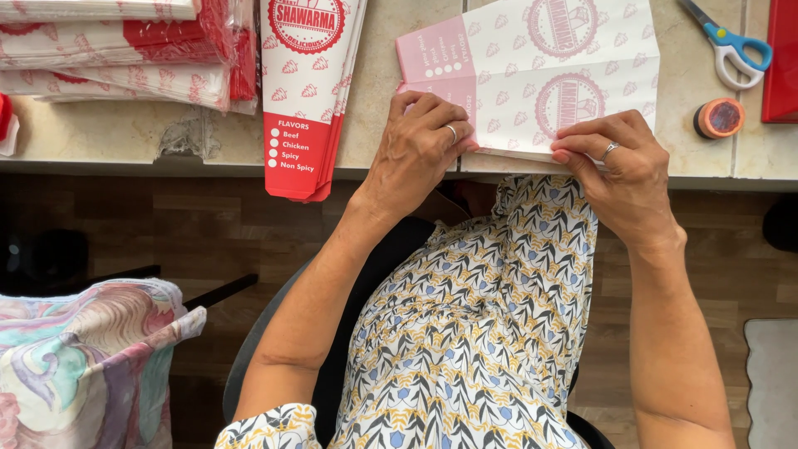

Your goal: Folding paper shawarma bags along pre-scored lines and stacking them neatly on a table.

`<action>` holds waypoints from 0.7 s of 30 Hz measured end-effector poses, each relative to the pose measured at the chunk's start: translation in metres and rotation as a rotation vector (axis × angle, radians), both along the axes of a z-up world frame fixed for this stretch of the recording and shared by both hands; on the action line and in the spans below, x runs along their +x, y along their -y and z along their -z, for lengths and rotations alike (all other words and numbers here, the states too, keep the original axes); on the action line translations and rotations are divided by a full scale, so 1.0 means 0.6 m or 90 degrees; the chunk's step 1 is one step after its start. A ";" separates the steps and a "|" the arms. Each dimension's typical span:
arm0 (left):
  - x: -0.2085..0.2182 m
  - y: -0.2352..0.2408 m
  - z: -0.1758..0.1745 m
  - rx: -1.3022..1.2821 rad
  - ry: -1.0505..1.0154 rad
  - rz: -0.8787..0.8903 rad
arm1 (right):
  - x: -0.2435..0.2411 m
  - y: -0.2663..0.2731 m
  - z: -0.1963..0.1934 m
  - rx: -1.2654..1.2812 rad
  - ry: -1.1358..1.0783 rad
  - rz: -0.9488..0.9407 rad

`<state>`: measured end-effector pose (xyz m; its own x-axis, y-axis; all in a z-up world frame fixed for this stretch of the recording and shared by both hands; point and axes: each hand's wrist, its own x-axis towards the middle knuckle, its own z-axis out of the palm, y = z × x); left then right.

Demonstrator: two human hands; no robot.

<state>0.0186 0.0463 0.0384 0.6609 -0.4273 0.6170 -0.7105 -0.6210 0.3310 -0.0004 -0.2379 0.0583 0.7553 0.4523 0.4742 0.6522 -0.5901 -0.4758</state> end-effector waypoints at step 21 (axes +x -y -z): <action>0.004 -0.001 0.001 -0.034 -0.031 0.012 | 0.002 0.005 0.008 0.020 -0.016 0.006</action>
